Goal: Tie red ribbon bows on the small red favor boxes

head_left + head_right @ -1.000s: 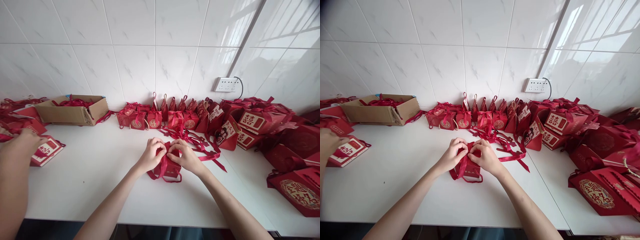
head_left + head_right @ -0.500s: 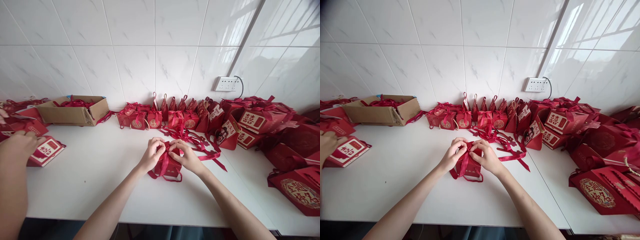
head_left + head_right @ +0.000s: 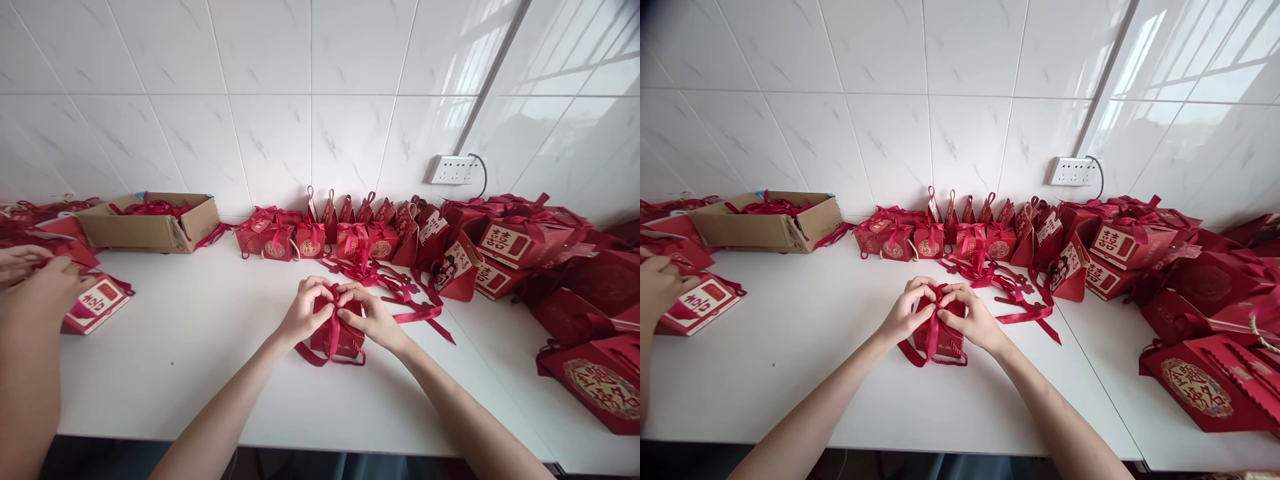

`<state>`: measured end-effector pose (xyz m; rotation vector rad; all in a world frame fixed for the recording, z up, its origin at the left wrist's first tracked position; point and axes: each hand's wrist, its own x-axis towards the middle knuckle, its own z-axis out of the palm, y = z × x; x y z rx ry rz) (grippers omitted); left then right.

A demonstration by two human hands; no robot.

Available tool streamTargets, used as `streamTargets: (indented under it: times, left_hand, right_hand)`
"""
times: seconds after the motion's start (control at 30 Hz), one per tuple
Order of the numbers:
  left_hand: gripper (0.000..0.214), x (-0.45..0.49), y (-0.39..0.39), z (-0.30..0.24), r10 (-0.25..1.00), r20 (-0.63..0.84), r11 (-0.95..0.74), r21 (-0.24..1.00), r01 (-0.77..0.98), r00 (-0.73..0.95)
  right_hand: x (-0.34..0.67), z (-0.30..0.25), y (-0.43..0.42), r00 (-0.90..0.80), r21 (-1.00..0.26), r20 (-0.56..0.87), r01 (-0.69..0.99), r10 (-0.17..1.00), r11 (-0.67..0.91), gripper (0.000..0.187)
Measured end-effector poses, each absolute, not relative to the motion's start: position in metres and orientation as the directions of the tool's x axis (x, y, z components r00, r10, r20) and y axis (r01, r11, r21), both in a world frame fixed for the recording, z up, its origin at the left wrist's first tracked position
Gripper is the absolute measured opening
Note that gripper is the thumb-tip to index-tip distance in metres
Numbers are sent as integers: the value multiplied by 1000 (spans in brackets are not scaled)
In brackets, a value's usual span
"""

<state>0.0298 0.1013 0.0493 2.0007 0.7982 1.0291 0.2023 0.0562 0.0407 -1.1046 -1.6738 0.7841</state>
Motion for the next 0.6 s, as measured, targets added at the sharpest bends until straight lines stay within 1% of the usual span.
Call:
streamTargets:
  times: [0.17, 0.27, 0.37, 0.5, 0.6]
  left_hand:
    - [6, 31, 102, 45, 811, 365, -479, 863, 160, 458]
    - [7, 31, 104, 44, 827, 340, -438, 889, 134, 448]
    - [6, 30, 103, 46, 822, 328, -434, 890, 141, 465]
    - [5, 29, 100, 52, 799, 328, -462, 872, 164, 504]
    - [9, 30, 101, 52, 823, 306, -413, 900, 136, 478]
  right_hand:
    - [204, 42, 56, -199, -851, 382, 306, 903, 427, 7]
    - [205, 42, 56, -217, -843, 400, 294, 890, 450, 6]
    - [204, 43, 54, -219, -845, 399, 290, 890, 450, 4]
    - [203, 44, 53, -238, -866, 368, 265, 899, 424, 9]
    - [205, 45, 54, -259, -901, 342, 184, 903, 393, 15]
